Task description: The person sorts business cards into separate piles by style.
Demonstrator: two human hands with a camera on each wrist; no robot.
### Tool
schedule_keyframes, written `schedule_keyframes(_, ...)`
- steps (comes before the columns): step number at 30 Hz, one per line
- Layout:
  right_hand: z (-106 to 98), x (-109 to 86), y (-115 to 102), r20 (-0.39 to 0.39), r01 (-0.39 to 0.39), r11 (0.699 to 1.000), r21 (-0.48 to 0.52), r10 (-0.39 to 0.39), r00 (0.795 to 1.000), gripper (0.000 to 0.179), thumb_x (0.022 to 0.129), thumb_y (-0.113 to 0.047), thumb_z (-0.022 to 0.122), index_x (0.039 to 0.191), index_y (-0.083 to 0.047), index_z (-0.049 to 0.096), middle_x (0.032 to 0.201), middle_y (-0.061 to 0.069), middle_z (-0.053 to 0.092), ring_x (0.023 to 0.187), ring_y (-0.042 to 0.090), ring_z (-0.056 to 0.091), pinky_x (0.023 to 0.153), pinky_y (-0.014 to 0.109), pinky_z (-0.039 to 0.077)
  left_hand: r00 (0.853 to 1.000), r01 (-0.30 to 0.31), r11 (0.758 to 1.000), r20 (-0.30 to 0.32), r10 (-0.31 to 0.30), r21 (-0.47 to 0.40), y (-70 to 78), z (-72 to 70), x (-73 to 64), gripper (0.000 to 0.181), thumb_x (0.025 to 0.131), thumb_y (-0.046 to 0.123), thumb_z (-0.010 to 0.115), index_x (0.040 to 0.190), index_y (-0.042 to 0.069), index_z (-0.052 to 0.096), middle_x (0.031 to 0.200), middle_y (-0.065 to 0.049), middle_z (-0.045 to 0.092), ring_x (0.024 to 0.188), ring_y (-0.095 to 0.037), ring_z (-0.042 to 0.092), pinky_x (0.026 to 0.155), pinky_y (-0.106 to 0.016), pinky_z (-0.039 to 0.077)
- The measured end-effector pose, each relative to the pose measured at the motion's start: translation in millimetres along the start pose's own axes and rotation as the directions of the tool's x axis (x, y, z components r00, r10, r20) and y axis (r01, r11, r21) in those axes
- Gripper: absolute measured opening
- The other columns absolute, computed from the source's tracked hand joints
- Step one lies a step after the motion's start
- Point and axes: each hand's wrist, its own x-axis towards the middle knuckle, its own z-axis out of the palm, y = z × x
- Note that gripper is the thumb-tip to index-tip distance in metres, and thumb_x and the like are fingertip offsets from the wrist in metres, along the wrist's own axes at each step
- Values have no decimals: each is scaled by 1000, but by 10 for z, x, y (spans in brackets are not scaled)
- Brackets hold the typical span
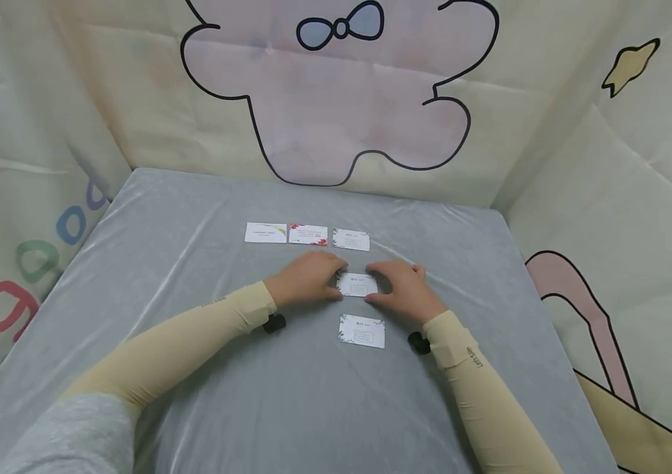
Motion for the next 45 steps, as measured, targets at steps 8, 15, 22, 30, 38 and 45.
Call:
schedule_keyframes(8,36,2,-36,-2,-18,1000,25,18,1000,60,92,-33,87,147,-20,67,148,4,70,142,30,61,105,55,28,999,20,1000,-43,-21,-22,62,-27,-18,54,92,34,87,135,5,71,125,-8,78,111,-22,72,101,-44,58)
schedule_keyframes(15,29,49,-32,3,-22,999,41,22,1000,59,93,-32,87,147,-19,66,148,5,69,142,29,61,105,54,27,998,7,1000,-61,-6,16,0,-23,4,51,95,34,85,135,6,71,125,-7,78,111,-22,73,100,-44,58)
schedule_keyframes(22,-22,112,-11,-20,-2,1000,22,2,1000,58,93,-30,87,146,-18,67,147,5,70,140,29,62,105,55,27,997,20,1000,-70,-19,5,-44,-78,73,49,95,31,83,136,6,71,124,-7,78,110,-22,72,102,-43,58)
schedule_keyframes(30,-70,399,86,-57,9,1000,9,-8,998,55,95,-29,84,146,-17,67,148,9,69,142,33,61,106,59,32,995,60,996,-89,-55,59,-184,-189,289,39,95,29,82,127,9,73,107,-4,77,95,-21,65,95,-45,56)
schedule_keyframes(38,-84,666,177,-52,-23,1000,16,24,998,54,98,-29,81,148,-17,64,154,10,65,147,34,57,109,62,34,994,50,991,-99,-38,120,-387,-212,502,42,97,29,80,133,7,72,114,-6,77,101,-22,70,100,-47,57)
schedule_keyframes(45,-69,820,160,-64,-38,999,14,39,997,54,98,-25,80,148,-14,64,154,12,64,146,34,58,106,60,34,994,85,990,-78,-77,114,-498,-219,599,41,99,28,78,134,8,71,122,-7,77,107,-24,71,99,-46,57)
